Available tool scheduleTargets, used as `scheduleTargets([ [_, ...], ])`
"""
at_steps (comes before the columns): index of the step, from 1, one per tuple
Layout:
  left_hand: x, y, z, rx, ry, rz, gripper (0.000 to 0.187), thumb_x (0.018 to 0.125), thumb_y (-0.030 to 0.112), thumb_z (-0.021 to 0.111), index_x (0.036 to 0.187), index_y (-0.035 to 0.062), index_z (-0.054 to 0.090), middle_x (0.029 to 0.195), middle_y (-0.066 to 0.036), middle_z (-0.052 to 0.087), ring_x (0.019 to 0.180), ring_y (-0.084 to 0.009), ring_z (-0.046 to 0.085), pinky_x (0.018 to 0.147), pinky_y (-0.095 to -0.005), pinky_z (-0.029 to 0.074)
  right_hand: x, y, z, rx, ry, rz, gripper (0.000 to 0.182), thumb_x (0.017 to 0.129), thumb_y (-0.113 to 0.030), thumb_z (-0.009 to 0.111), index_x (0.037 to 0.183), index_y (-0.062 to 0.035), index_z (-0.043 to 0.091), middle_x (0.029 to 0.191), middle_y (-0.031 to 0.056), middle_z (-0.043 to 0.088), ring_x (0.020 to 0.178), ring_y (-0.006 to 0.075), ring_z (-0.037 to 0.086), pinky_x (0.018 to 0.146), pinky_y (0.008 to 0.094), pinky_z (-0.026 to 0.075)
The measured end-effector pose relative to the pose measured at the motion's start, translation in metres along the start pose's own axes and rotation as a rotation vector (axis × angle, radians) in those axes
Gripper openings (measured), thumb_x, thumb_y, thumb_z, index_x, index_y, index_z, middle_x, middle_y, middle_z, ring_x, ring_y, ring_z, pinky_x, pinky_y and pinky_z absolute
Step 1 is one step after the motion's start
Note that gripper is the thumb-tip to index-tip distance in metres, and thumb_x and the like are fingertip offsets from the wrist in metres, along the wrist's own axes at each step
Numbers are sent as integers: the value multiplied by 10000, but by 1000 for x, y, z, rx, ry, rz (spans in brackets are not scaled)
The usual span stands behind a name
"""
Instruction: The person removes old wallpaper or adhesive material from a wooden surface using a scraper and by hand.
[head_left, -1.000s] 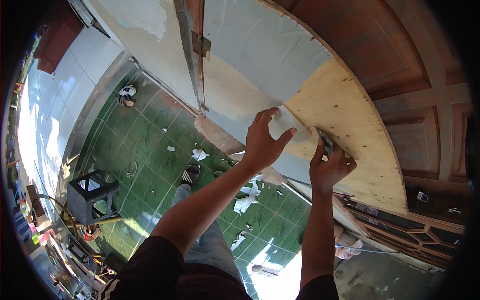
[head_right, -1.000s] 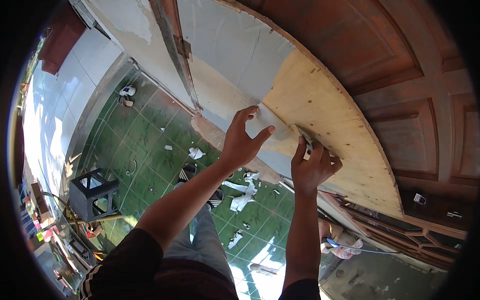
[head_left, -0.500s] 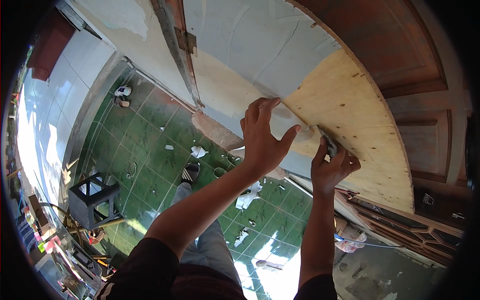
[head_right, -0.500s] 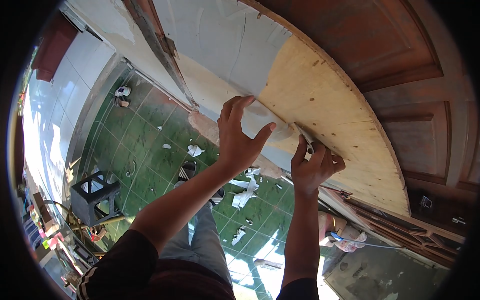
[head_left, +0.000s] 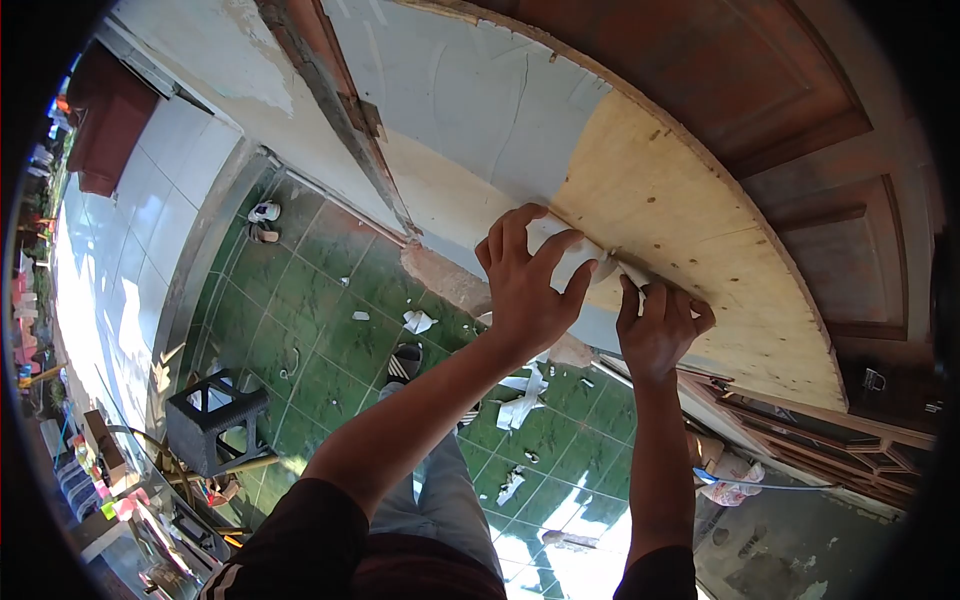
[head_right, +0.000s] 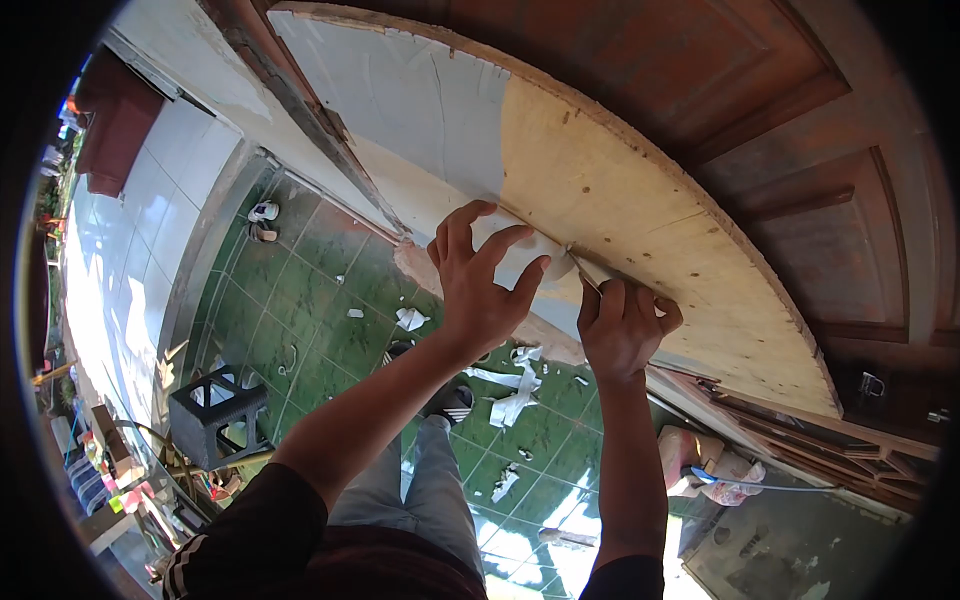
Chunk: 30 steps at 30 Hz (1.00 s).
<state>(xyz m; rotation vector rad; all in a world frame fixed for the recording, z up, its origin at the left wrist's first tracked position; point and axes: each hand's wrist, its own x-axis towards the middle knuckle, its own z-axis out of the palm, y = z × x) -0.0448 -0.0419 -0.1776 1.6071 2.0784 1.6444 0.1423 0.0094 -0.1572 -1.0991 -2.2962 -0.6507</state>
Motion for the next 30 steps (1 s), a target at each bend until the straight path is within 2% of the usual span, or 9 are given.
scheduleTargets([
  [5, 4, 3, 5, 41, 20, 111, 228, 811, 195, 876, 1024, 179, 797, 1257, -49, 596, 1240, -342, 508, 1006, -490, 355, -7, 3, 8, 106, 93, 43, 306, 917, -287, 836, 857, -92, 608, 757, 54, 690, 731, 236, 635, 899, 430, 356],
  [6, 7, 7, 5, 65, 29, 133, 171, 817, 196, 870, 976, 175, 809, 1053, 6, 657, 1097, -280, 560, 915, -456, 368, -7, 2, 9, 125, 100, 66, 300, 912, -276, 840, 862, -90, 610, 769, 62, 691, 748, 247, 628, 898, 434, 357],
  [10, 6, 22, 13, -6, -138, -121, 145, 854, 251, 858, 925, 130, 822, 756, 10, 653, 835, -225, 580, 812, -418, 385, -1, -1, -1, 236, 155, 101, 287, 891, -218, 855, 846, -106, 595, 753, 33, 669, 716, 237, 614, 873, 433, 356],
  [11, 7, 25, 16, -24, -165, -171, 142, 863, 253, 851, 910, 122, 822, 753, 0, 660, 832, -233, 586, 807, -420, 400, 1, 1, -4, 273, 173, 97, 291, 885, -200, 859, 833, -117, 585, 733, 11, 657, 684, 221, 613, 862, 429, 354],
  [14, 12, 31, 24, -96, -206, -301, 159, 889, 256, 828, 867, 99, 820, 732, -29, 677, 818, -259, 602, 788, -427, 443, -10, 7, -13, 412, 66, 181, 221, 928, -194, 824, 916, -51, 655, 906, 137, 705, 881, 338, 543, 851, 454, 392],
  [18, 9, 33, 29, -186, -135, -322, 197, 907, 235, 798, 860, 45, 816, 739, -70, 721, 789, -268, 642, 747, -413, 501, -10, 12, -28, 495, 31, 377, 193, 968, -165, 779, 1020, 6, 706, 915, 135, 711, 967, 358, 560, 863, 471, 461],
  [22, 7, 31, 36, -428, -154, -597, 171, 888, 201, 773, 864, 37, 818, 798, -110, 752, 803, -288, 679, 789, -429, 508, -1, 9, -39, 634, 56, 455, 248, 1003, -197, 769, 1080, 26, 691, 977, 148, 704, 960, 286, 614, 863, 411, 499],
  [27, -11, 25, 33, -449, -106, -596, 192, 874, 174, 742, 889, -5, 811, 804, -167, 754, 717, -282, 706, 711, -395, 538, -1, 9, -41, 719, 42, 522, 312, 1028, -238, 761, 1139, 36, 664, 1042, 154, 683, 890, 195, 640, 812, 320, 510],
  [30, -30, 21, 32, -417, -125, -632, 204, 872, 183, 744, 876, -12, 806, 770, -169, 739, 674, -273, 686, 693, -391, 536, 0, 6, -40, 712, 43, 549, 307, 1026, -247, 765, 1117, 31, 672, 1010, 147, 685, 911, 215, 633, 815, 339, 511],
])
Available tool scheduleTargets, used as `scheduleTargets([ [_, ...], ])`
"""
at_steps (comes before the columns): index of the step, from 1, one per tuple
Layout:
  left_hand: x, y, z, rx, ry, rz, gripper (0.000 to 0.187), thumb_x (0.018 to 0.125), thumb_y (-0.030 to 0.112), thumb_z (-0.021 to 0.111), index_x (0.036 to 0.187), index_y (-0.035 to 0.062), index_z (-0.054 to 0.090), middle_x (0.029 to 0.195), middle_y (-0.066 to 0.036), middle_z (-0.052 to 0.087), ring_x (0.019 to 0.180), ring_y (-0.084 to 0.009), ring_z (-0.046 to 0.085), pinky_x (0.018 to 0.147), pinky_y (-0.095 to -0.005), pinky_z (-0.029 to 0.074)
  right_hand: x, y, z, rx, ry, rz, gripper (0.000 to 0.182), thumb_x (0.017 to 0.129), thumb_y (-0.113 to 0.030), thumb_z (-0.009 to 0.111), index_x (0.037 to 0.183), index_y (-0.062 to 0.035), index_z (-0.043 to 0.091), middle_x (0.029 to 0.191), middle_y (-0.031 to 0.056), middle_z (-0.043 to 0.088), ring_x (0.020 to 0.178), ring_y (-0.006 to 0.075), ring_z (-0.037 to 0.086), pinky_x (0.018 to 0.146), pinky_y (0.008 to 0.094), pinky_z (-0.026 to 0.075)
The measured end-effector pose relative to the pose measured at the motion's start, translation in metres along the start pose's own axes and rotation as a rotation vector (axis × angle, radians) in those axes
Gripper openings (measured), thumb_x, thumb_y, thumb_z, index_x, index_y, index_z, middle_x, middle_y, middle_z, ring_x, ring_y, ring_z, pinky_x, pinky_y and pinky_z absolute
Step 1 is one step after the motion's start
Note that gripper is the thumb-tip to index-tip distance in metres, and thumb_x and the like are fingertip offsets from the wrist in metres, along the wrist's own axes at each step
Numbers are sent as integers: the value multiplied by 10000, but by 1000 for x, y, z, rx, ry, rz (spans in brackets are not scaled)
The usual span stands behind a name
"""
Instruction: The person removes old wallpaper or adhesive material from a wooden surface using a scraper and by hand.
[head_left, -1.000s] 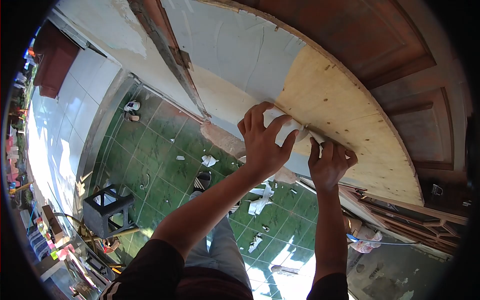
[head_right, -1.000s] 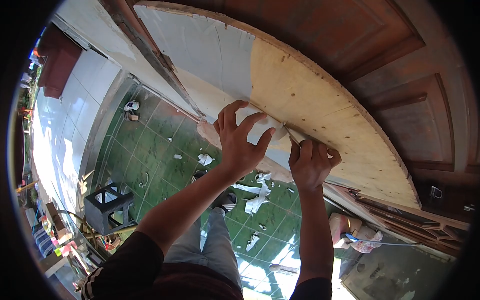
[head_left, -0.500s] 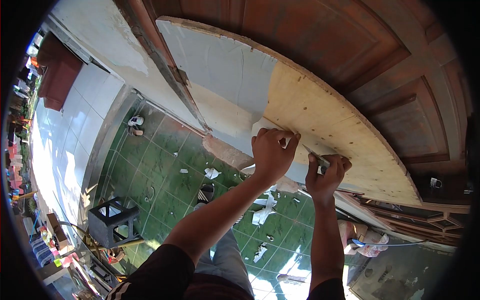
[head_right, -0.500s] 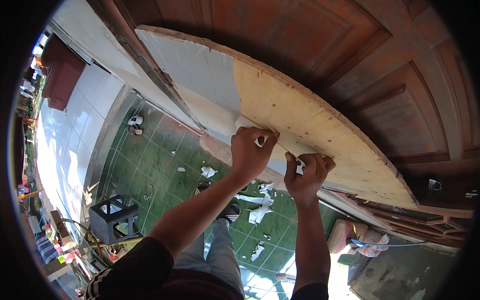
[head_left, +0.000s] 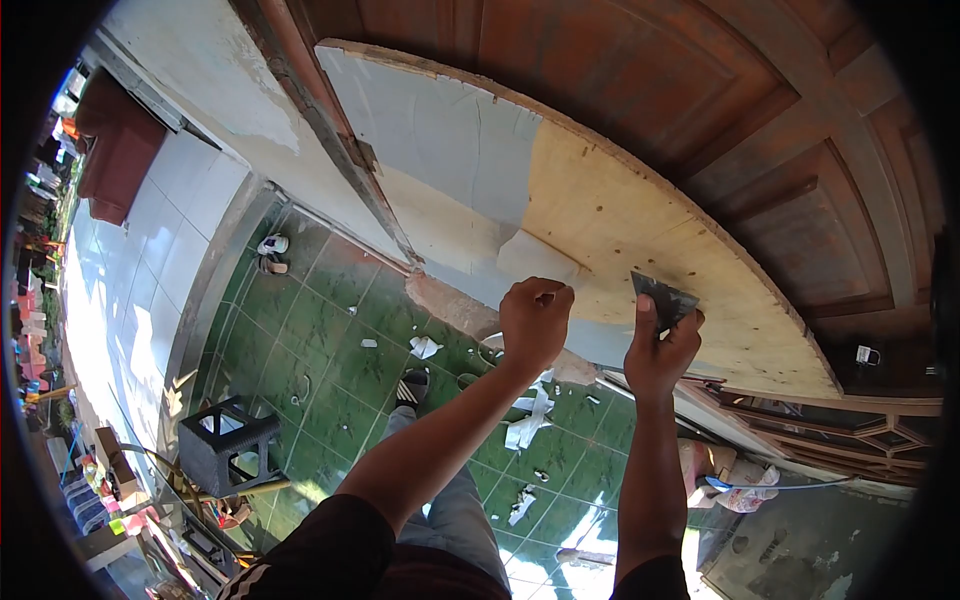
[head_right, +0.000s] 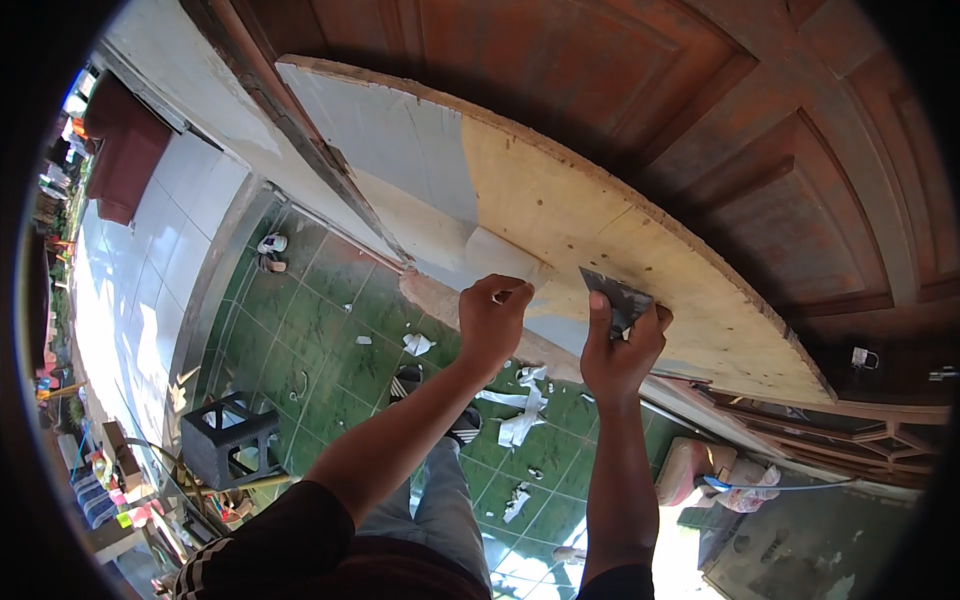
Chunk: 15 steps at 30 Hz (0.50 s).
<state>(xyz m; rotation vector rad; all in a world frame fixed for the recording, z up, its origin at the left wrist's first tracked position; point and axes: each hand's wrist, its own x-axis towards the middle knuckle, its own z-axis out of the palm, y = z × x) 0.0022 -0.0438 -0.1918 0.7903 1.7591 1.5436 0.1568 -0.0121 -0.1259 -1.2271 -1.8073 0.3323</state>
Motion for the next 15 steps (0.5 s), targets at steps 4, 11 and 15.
scheduleTargets([
  [4, -26, -22, -17, 109, -53, 36, 210, 856, 165, 784, 995, 8, 789, 890, -118, 733, 882, -221, 688, 831, -372, 532, 1, -1, -1, -32, -21, -23, 297, 1027, -259, 761, 1116, 15, 689, 993, 136, 697, 958, 234, 609, 822, 364, 505],
  [11, 28, -18, -27, 37, 135, 103, 652, 885, 360, 865, 1329, -34, 593, 1308, -224, 655, 1209, -348, 660, 1054, -462, 512, 2, -6, -3, -45, -60, -10, 287, 1008, -244, 777, 1136, 5, 714, 1014, 122, 719, 1023, 262, 548, 893, 392, 468],
  [15, 39, 20, -23, -164, -277, -368, 721, 891, 467, 878, 1272, -96, 637, 1206, -230, 732, 1080, -304, 743, 938, -427, 584, 3, -12, -3, -81, -65, 4, 258, 999, -215, 779, 1115, 8, 719, 1014, 130, 732, 1032, 278, 550, 905, 408, 471],
])
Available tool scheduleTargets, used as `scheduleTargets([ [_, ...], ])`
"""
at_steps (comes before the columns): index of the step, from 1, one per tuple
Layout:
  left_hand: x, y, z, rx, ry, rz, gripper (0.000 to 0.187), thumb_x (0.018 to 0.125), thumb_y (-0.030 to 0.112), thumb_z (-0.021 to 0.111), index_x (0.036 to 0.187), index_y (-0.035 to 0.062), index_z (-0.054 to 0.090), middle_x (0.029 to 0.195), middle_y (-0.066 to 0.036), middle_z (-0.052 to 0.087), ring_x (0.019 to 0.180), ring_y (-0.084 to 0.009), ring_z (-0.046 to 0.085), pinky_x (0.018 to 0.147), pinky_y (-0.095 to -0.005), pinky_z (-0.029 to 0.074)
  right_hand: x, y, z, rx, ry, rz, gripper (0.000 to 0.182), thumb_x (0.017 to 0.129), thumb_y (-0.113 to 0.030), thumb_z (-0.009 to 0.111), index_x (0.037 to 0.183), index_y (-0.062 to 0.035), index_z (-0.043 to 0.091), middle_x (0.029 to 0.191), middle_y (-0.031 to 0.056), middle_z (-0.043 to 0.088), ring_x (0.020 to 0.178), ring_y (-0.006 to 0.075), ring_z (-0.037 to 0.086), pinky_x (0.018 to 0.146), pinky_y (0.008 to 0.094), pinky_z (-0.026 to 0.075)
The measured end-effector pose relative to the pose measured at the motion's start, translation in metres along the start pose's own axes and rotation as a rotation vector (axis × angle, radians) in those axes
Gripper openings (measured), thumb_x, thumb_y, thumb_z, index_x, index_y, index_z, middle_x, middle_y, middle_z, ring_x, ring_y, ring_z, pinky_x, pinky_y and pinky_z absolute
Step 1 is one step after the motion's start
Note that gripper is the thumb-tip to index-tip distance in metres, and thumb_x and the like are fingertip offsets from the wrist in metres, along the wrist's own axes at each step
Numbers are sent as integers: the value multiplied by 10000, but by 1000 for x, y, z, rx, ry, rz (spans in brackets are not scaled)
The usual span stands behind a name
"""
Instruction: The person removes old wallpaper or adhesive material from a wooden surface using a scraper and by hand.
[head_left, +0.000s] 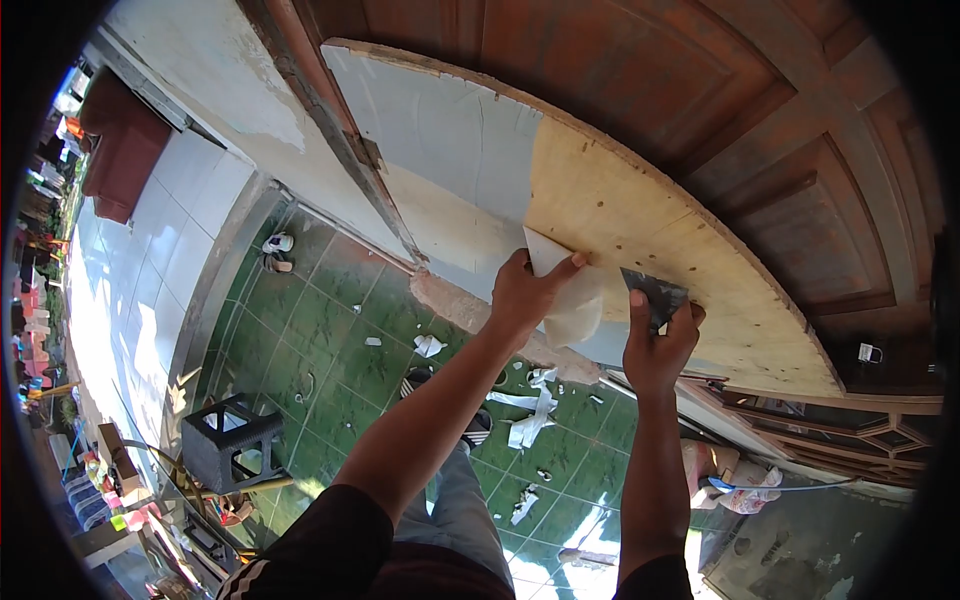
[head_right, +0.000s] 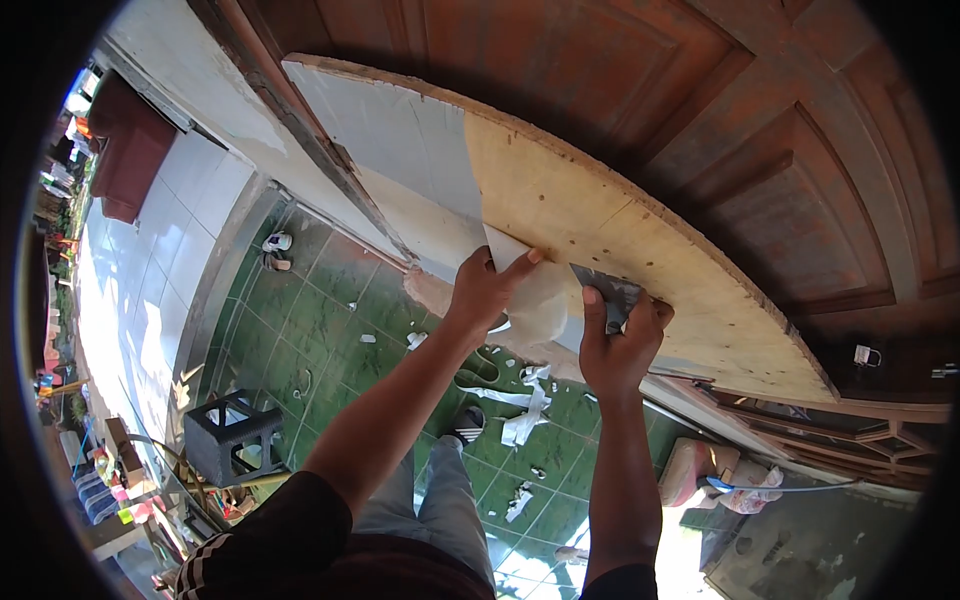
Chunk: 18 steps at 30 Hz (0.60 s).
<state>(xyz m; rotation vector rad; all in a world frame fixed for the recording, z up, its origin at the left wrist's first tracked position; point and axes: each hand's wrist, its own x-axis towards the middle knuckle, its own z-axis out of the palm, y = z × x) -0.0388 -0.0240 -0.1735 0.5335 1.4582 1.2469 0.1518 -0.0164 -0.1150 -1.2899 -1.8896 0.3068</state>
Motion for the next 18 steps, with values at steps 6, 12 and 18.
scheduleTargets([
  [6, 0, 7, 6, -296, -141, -133, 647, 921, 325, 859, 1307, -144, 637, 1212, -211, 747, 1036, -290, 750, 890, -402, 596, 5, -13, -35, 164, -23, 27, 251, 970, -206, 811, 1077, -1, 713, 982, 135, 750, 891, 279, 643, 796, 392, 515],
  [12, 6, 0, 6, -258, -141, -120, 492, 947, 230, 824, 1251, -125, 669, 1147, -204, 755, 1015, -295, 742, 883, -418, 575, 35, -22, -99, 326, 195, 49, 226, 1015, -162, 778, 1109, 19, 679, 998, 58, 738, 828, 118, 639, 773, 267, 507],
  [18, 10, -15, 8, -257, -108, -84, 420, 963, 193, 802, 1206, -129, 687, 1099, -208, 759, 954, -281, 742, 830, -426, 571, 79, -48, -112, 440, 197, 227, 285, 1021, -287, 783, 984, -32, 660, 775, 14, 638, 620, 90, 551, 586, 259, 422],
])
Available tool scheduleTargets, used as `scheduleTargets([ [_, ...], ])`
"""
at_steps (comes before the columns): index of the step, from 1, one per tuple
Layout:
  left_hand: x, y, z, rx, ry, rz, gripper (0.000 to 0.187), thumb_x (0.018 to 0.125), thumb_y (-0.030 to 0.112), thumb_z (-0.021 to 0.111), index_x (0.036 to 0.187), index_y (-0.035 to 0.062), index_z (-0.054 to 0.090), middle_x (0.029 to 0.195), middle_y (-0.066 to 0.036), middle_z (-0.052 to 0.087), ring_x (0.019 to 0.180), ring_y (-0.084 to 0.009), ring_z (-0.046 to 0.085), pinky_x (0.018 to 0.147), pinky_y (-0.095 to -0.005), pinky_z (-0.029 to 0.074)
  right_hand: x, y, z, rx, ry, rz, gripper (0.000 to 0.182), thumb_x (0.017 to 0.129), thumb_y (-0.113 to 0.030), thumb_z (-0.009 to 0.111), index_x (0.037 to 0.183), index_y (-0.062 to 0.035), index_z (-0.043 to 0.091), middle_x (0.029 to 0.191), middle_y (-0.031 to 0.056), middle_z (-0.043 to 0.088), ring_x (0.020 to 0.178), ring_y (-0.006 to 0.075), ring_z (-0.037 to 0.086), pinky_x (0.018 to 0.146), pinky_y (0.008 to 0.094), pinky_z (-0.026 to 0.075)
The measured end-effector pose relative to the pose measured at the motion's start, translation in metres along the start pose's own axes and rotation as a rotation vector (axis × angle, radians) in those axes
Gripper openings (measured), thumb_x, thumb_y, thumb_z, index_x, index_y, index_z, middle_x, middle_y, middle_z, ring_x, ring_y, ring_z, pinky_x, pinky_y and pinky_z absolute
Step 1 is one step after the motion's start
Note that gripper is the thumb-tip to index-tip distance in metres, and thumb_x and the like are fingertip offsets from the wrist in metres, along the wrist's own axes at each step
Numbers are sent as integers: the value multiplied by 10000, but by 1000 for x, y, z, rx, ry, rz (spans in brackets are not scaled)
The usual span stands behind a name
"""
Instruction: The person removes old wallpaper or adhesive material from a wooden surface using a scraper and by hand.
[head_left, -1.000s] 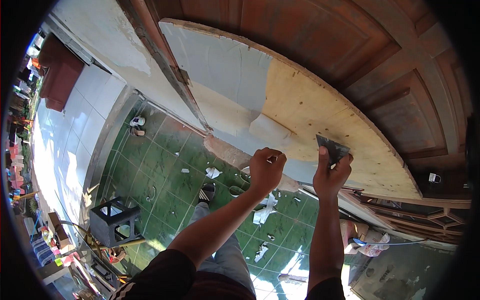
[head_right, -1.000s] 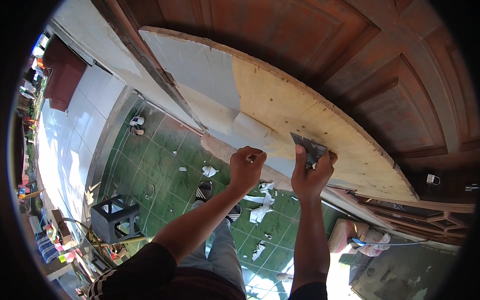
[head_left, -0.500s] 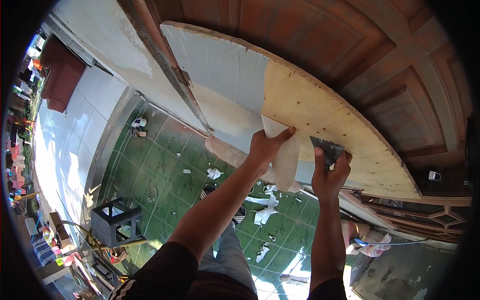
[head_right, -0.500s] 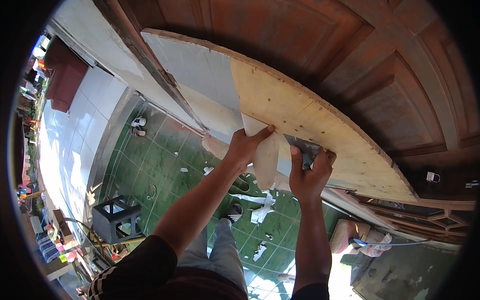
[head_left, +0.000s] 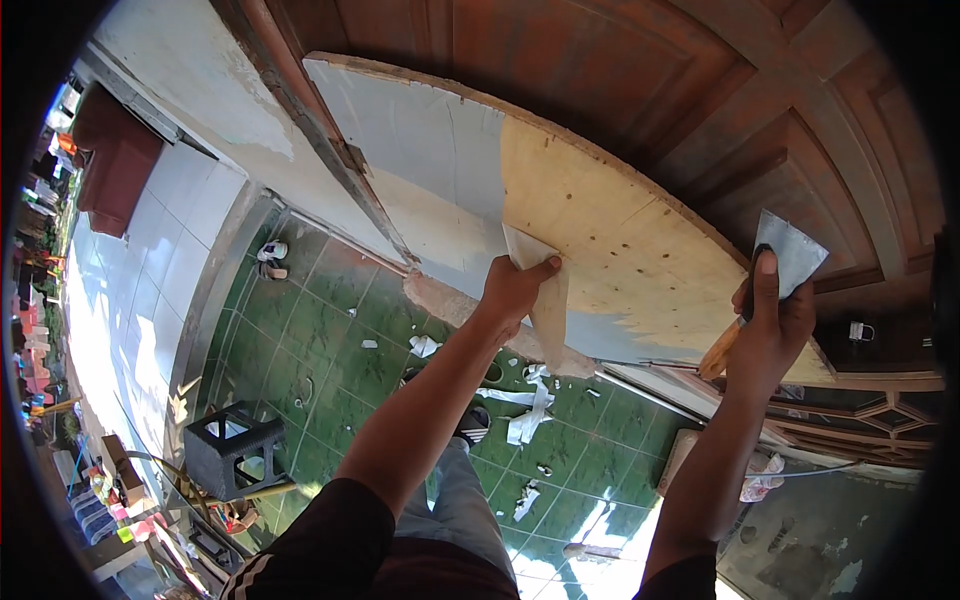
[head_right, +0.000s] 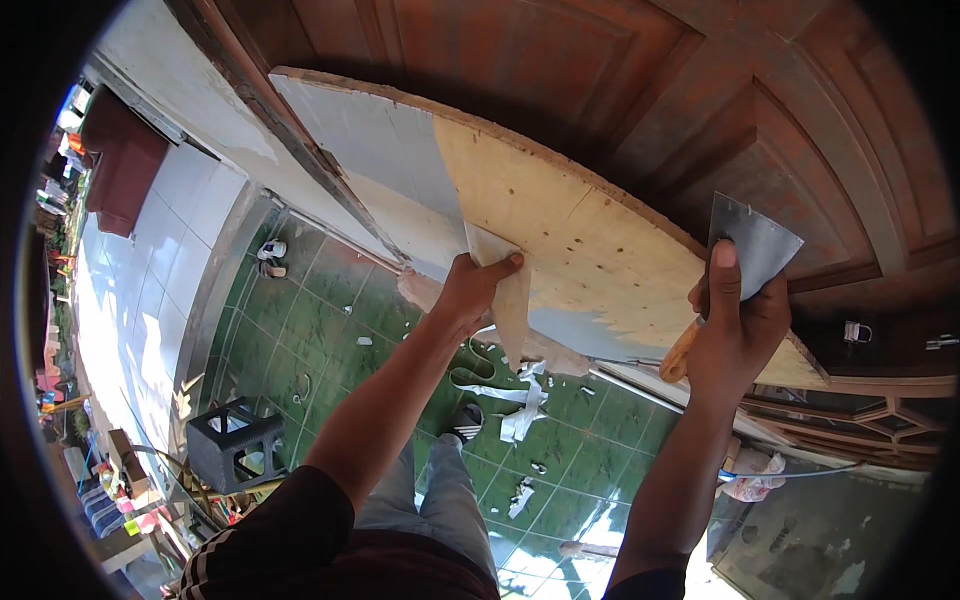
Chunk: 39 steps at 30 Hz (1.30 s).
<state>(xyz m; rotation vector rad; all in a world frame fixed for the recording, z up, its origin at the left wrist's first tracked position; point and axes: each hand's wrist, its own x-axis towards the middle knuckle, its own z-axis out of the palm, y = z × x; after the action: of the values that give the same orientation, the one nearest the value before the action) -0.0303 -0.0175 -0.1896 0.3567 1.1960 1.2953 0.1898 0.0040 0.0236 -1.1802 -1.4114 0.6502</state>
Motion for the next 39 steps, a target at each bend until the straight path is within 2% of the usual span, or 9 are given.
scheduleTargets([
  [4, -6, -3, -13, -11, -18, -62, 444, 958, 199, 809, 1211, -143, 681, 1082, -205, 753, 936, -269, 739, 818, -427, 572, 8, -12, 0, -66, -3, 121, 328, 1000, -338, 804, 966, -39, 673, 767, 4, 630, 606, 95, 544, 581, 264, 422],
  [10, -9, -2, -21, 109, -45, -12, 504, 918, 238, 863, 1191, -144, 683, 1047, -194, 746, 897, -273, 727, 775, -436, 580, 13, -15, -1, -54, 8, 161, 365, 986, -378, 812, 980, -34, 690, 772, 6, 638, 607, 97, 555, 588, 268, 432],
  [13, -10, -3, -28, 178, -35, -62, 518, 905, 245, 877, 1188, -144, 686, 1055, -198, 751, 925, -272, 729, 785, -445, 581, 13, -14, 1, -95, 11, 148, 364, 1010, -404, 765, 992, -48, 691, 749, -2, 573, 623, 94, 510, 599, 272, 395],
  [16, -12, -10, -35, 178, -40, -89, 521, 901, 247, 882, 1179, -149, 689, 1054, -204, 754, 922, -272, 732, 784, -451, 585, 14, -12, 1, -62, -1, 141, 354, 1010, -394, 768, 992, -49, 693, 762, -2, 582, 631, 89, 515, 598, 268, 398],
  [22, -35, -30, -38, 138, 87, -83, 448, 912, 242, 872, 1123, -127, 730, 986, -181, 762, 832, -251, 727, 739, -440, 569, 16, -14, -1, -55, -14, 139, 370, 979, -391, 817, 979, -41, 698, 751, 2, 628, 608, 94, 558, 586, 264, 424],
  [31, -39, -76, -61, 49, 60, -141, 414, 907, 249, 884, 1094, -92, 742, 983, -142, 767, 872, -213, 721, 776, -417, 558, 17, -12, -3, -132, -9, 145, 403, 970, -437, 815, 945, -55, 691, 708, -5, 594, 608, 85, 543, 595, 258, 411],
  [34, -58, -111, -74, 139, 59, -104, 428, 908, 263, 885, 1141, -67, 746, 986, -112, 765, 856, -200, 724, 758, -385, 568, 16, -11, -3, -120, -12, 133, 402, 971, -438, 812, 936, -58, 688, 695, -7, 580, 607, 86, 537, 597, 257, 401],
  [35, -64, -130, -87, 36, 85, -161, 411, 901, 274, 895, 1125, -45, 765, 990, -87, 769, 872, -178, 719, 779, -362, 551, 16, -12, -2, -127, -9, 129, 404, 973, -441, 810, 930, -59, 686, 693, -7, 577, 609, 86, 536, 598, 257, 398],
  [39, -107, -201, -127, 108, 106, -252, 388, 907, 278, 884, 1086, -49, 778, 971, -93, 777, 848, -171, 718, 750, -368, 545, 15, -10, -4, -128, -12, 132, 410, 977, -449, 802, 910, -65, 677, 687, -8, 569, 614, 87, 530, 599, 260, 389],
])
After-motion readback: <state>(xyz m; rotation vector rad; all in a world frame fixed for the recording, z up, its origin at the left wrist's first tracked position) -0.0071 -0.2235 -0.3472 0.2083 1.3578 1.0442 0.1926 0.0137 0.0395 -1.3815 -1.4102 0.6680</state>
